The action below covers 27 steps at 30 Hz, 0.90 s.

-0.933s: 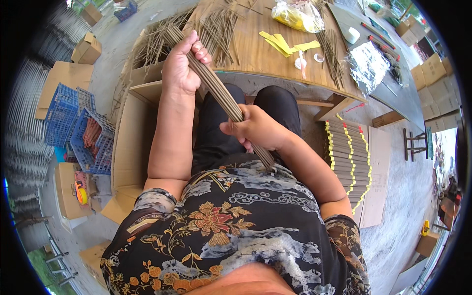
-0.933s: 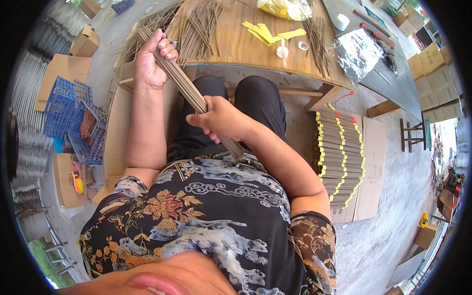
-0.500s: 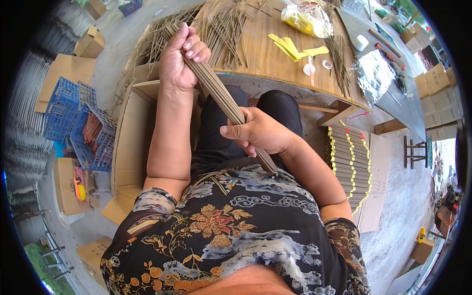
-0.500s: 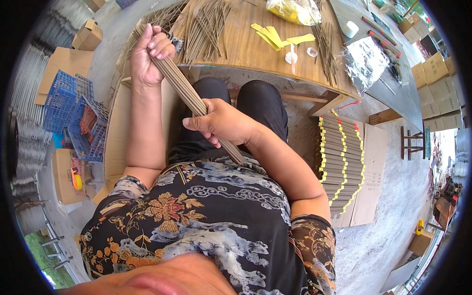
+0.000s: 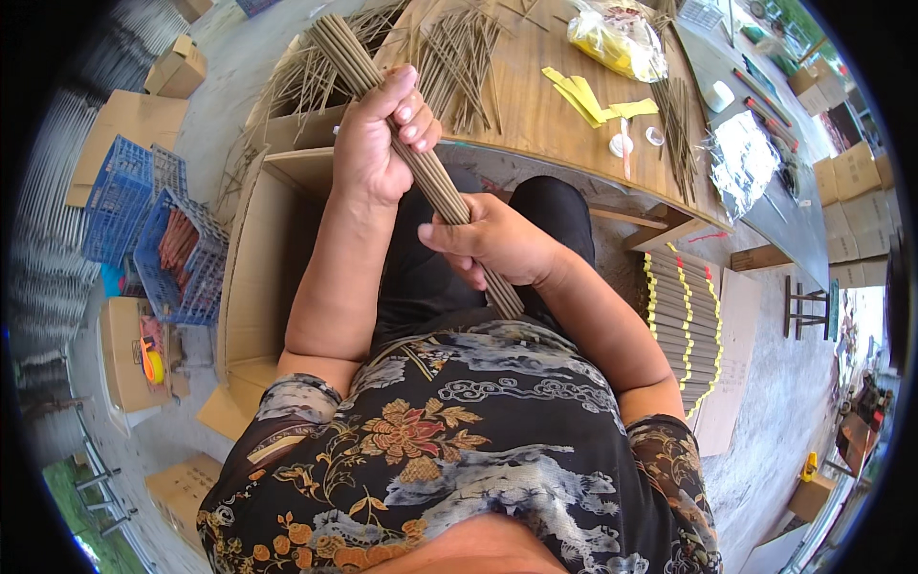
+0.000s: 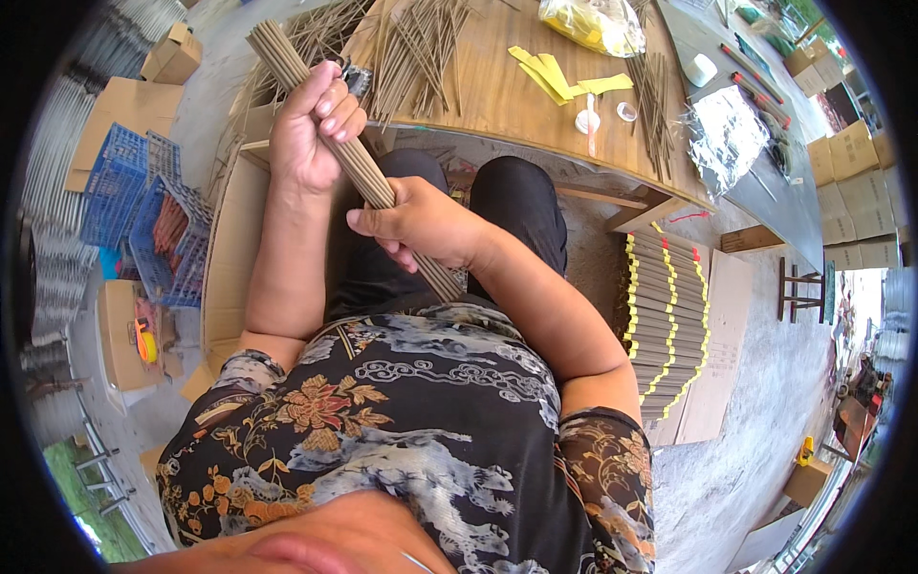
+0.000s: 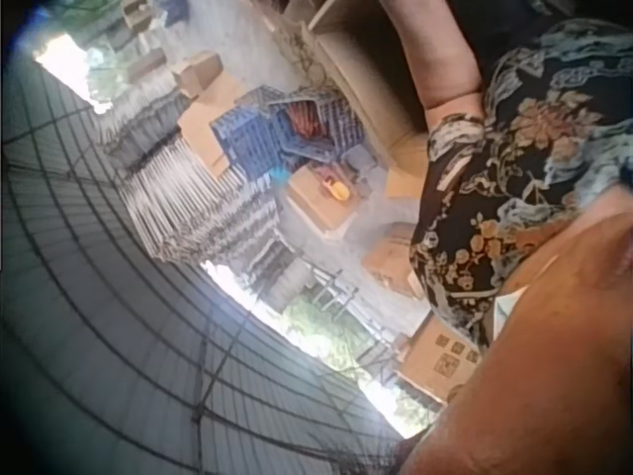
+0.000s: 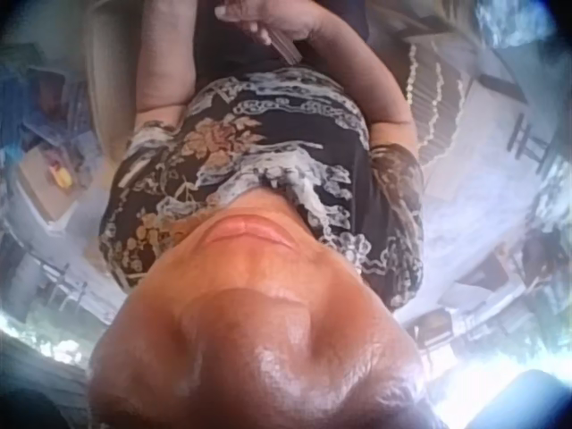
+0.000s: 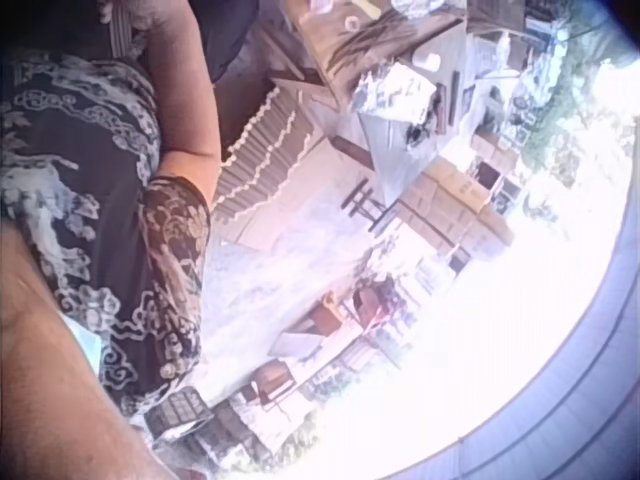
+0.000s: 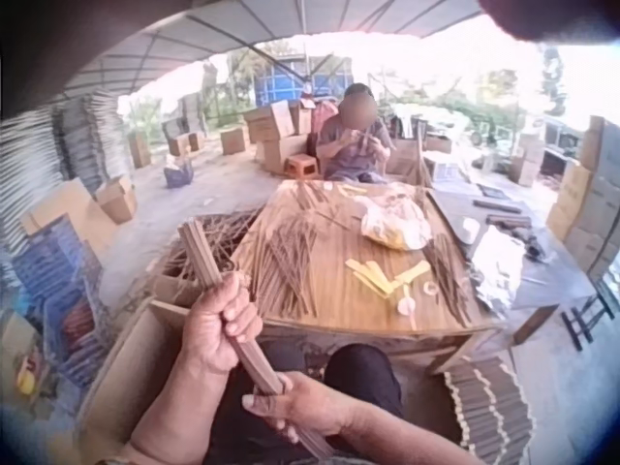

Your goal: The person gathers thin sticks from a cardboard box, aligns them into a bundle, and secures the bundle with yellow tape. The person repeats this process to create multiple taped bundles.

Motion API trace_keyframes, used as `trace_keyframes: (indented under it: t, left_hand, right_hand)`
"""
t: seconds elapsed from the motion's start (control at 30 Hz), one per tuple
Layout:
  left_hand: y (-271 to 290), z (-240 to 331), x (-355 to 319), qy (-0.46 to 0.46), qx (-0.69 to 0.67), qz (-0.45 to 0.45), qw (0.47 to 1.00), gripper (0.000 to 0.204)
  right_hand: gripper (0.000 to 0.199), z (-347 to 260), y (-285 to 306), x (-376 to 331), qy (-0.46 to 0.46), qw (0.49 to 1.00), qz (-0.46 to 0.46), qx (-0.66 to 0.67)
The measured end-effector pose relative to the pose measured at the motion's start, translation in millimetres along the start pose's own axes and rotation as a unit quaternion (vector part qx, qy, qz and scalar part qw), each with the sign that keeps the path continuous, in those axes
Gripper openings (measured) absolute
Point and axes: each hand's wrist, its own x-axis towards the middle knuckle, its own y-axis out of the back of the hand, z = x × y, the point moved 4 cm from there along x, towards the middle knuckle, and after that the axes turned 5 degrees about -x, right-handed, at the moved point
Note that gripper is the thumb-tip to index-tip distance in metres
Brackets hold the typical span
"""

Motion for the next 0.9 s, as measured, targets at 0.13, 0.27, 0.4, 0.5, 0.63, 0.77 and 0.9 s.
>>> trace_keyframes:
  t: [0.13, 0.27, 0.4, 0.5, 0.63, 0.77, 0.9]
  left_hand:
    - [11.3, 1.3, -1.5, -0.038, 0.046, 0.124, 0.991, 0.016]
    - [7.7, 6.0, -3.7, 0.006, -0.056, -0.058, 0.997, 0.018]
    - [9.6, -5.4, -3.3, -0.054, 0.057, 0.168, 0.983, 0.016]
    - [2.8, -11.6, -3.2, -0.022, 0.022, 0.079, 0.996, 0.015]
    - [-17.3, -21.4, -2.2, 0.006, 0.004, -0.014, 1.0, 0.015]
    - [-23.9, -28.9, -3.8, -0.029, 0.08, 0.124, 0.989, 0.016]
    - [-23.1, -25.1, -2.0, 0.033, 0.01, -0.01, 0.999, 0.017]
  right_hand:
    - [0.03, -0.6, 8.7, 12.5, 0.134, 0.866, 0.271, -0.398]
    - [0.031, -0.3, -2.7, 1.6, -0.022, 0.988, 0.071, -0.134]
    - [0.031, 11.6, 13.9, 5.4, 0.129, 0.874, 0.268, -0.385]
    - [0.029, 8.5, 10.5, -8.2, 0.036, 0.972, 0.142, -0.184]
    - [0.03, 6.8, 11.6, -22.0, 0.0, 0.999, 0.032, -0.034]
    - [0.031, 3.0, 21.8, -28.0, 0.097, 0.873, 0.297, -0.375]
    - [0.026, 6.3, 12.2, -36.0, 0.036, 0.988, 0.097, -0.112]
